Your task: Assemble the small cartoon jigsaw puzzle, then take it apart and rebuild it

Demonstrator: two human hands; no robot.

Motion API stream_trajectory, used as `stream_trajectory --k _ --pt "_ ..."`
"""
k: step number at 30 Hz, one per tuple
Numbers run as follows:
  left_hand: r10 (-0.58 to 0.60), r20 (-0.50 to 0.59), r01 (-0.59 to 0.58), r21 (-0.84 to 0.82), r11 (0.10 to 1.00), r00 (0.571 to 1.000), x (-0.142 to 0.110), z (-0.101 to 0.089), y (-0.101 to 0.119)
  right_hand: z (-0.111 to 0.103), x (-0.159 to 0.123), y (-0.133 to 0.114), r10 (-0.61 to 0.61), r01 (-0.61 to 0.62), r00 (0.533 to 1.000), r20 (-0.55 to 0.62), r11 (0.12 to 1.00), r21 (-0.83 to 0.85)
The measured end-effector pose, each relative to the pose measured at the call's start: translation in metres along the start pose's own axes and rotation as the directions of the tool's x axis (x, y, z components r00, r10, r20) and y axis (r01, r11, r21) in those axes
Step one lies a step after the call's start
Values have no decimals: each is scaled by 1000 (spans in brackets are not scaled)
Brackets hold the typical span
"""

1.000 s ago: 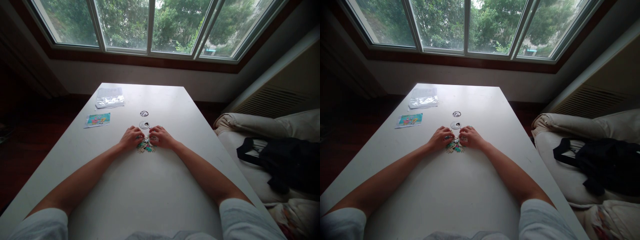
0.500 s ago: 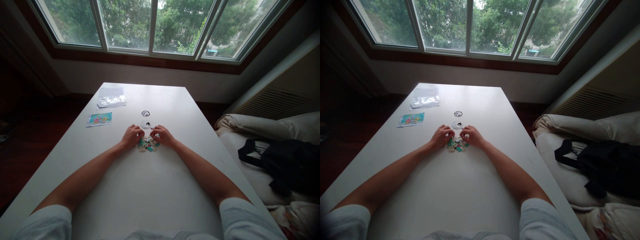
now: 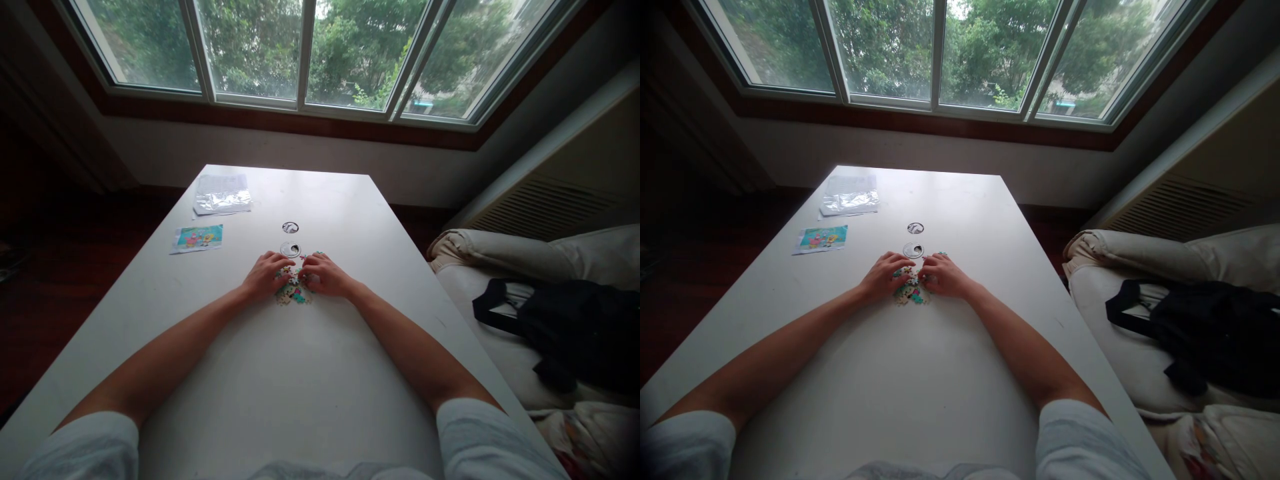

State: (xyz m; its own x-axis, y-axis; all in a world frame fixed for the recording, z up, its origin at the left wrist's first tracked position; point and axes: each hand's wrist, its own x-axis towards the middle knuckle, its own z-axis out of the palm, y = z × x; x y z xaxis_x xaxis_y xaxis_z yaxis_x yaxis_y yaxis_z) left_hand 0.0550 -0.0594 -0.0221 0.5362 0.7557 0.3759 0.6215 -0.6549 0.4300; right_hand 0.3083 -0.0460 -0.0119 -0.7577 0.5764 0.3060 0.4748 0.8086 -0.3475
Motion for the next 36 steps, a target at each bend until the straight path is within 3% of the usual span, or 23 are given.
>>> stream_trajectory --k 3,6,10,16,24,36 --pt "35 27 -34 -15 999 999 0 -1 3 3 0 4 2 -2 1000 -26 1000 16" --pt "78 68 -76 -30 997 995 0 -3 5 10 2 7 54 -45 991 -124 996 73" --pt "117 115 -113 -36 993 986 0 -7 8 21 5 10 172 -125 947 -271 975 182" --pt "160 159 -159 -24 987 974 0 -9 7 30 4 12 341 -280 879 -334 935 217" --pt "211 169 -214 1 977 963 1 -11 6 28 5 15 277 -263 913 -300 961 87" --pt "216 165 -225 38 974 962 0 -9 4 21 -3 15 255 -257 922 -291 966 32"
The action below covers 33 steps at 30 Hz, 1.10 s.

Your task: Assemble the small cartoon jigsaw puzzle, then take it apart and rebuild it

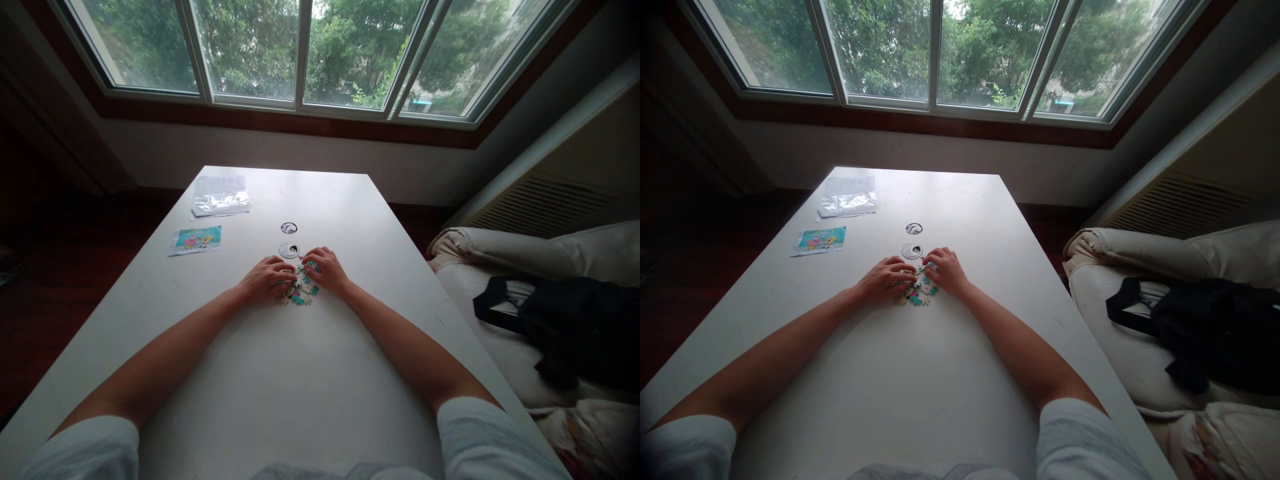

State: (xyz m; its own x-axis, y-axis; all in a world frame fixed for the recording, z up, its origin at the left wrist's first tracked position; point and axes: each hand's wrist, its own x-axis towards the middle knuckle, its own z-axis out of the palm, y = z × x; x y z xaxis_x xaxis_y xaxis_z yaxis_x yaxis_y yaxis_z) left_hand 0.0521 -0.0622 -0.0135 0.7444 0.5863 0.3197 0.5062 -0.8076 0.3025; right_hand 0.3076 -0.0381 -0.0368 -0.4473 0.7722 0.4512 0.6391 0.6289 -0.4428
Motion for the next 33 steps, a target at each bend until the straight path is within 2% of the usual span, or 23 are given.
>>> stream_trajectory --k 5,12,19,27,33 --pt "-18 6 18 11 1000 1000 0 1 0 -1 0 -4 -61 62 997 54 998 -24" --pt "27 33 -28 55 998 999 -1 -2 -2 -4 -1 -4 -116 121 990 85 991 -51" --pt "5 31 -7 62 998 999 -1 -3 -2 -3 -1 -5 -124 128 990 68 990 -58" --pt "-64 -29 67 101 993 997 1 1 -4 -2 -1 -3 -124 130 988 87 989 -70" --pt "-18 -31 22 114 993 999 2 3 -3 -2 -1 -6 -94 109 988 125 987 -122"
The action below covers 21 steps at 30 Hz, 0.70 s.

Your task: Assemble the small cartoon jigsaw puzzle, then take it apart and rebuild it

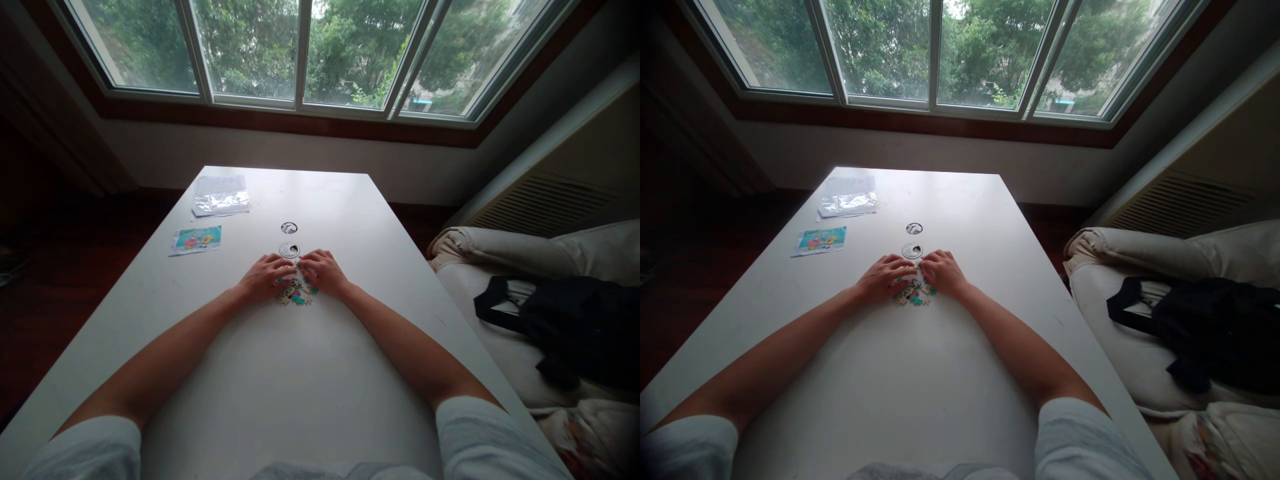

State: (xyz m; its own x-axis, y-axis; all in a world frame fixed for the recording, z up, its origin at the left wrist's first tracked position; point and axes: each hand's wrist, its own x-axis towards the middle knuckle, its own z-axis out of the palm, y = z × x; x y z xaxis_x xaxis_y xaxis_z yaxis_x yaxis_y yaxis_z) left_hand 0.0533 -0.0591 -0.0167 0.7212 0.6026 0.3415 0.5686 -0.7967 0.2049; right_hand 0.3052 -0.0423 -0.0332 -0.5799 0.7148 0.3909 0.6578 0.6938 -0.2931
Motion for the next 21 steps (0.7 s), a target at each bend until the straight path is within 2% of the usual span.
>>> stream_trajectory --k 8,15,21 --pt "18 27 -18 9 1000 999 0 3 0 -2 1 -3 69 -69 998 8 995 -66" --pt "4 9 -4 -17 1000 1000 0 3 -2 -1 -1 -2 24 -25 1000 -14 999 -28" --pt "-104 -59 102 -33 994 993 1 4 -3 -1 -2 -1 -1 1 1000 -24 1000 16"
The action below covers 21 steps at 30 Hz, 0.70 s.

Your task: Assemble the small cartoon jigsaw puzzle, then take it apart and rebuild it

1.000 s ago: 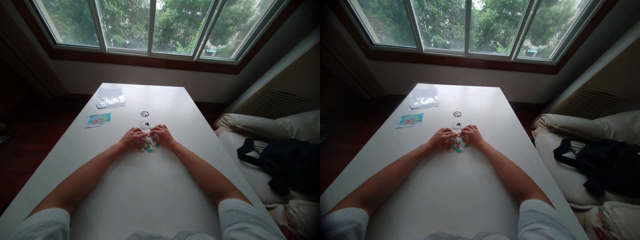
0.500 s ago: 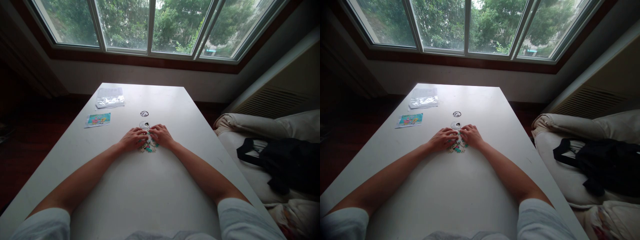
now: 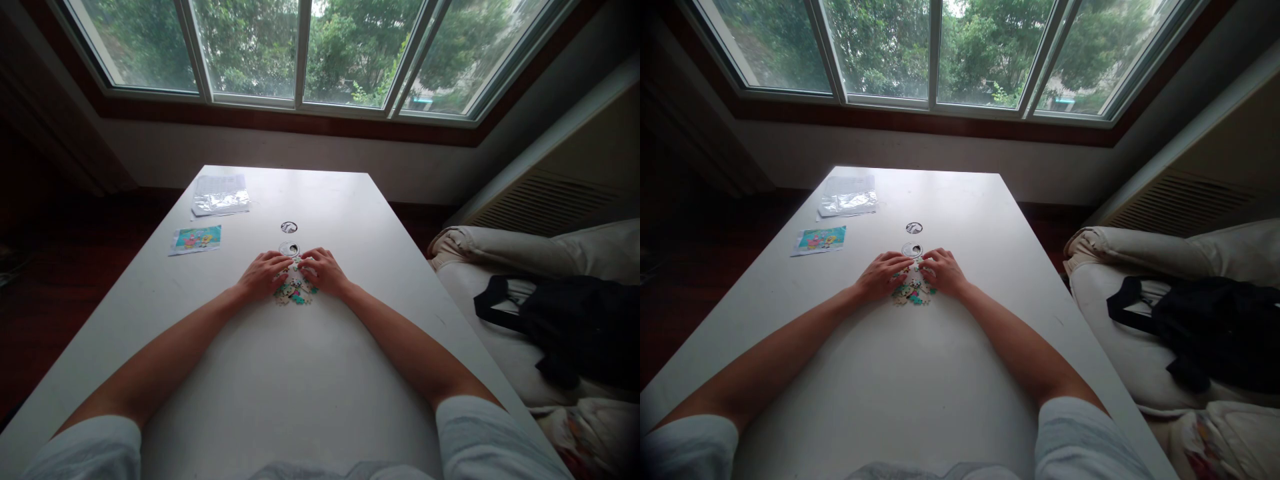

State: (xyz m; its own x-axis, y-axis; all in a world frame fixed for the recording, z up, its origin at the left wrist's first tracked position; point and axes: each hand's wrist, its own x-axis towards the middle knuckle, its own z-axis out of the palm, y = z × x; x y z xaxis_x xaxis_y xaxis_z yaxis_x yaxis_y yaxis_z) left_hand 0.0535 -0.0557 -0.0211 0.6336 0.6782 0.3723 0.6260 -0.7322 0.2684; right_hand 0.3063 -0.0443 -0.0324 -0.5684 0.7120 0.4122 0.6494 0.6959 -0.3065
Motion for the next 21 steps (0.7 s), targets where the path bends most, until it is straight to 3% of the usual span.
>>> stream_trajectory --k 8,15,21 --pt "-136 -20 136 -16 991 990 -1 3 -7 -12 -1 8 58 -56 998 -38 998 38" --pt "-116 -16 116 -20 993 993 -1 2 -5 -33 -1 3 -75 61 985 156 994 94" --pt "-63 6 63 -47 997 998 -1 3 -7 -43 0 5 -33 27 973 230 999 30"
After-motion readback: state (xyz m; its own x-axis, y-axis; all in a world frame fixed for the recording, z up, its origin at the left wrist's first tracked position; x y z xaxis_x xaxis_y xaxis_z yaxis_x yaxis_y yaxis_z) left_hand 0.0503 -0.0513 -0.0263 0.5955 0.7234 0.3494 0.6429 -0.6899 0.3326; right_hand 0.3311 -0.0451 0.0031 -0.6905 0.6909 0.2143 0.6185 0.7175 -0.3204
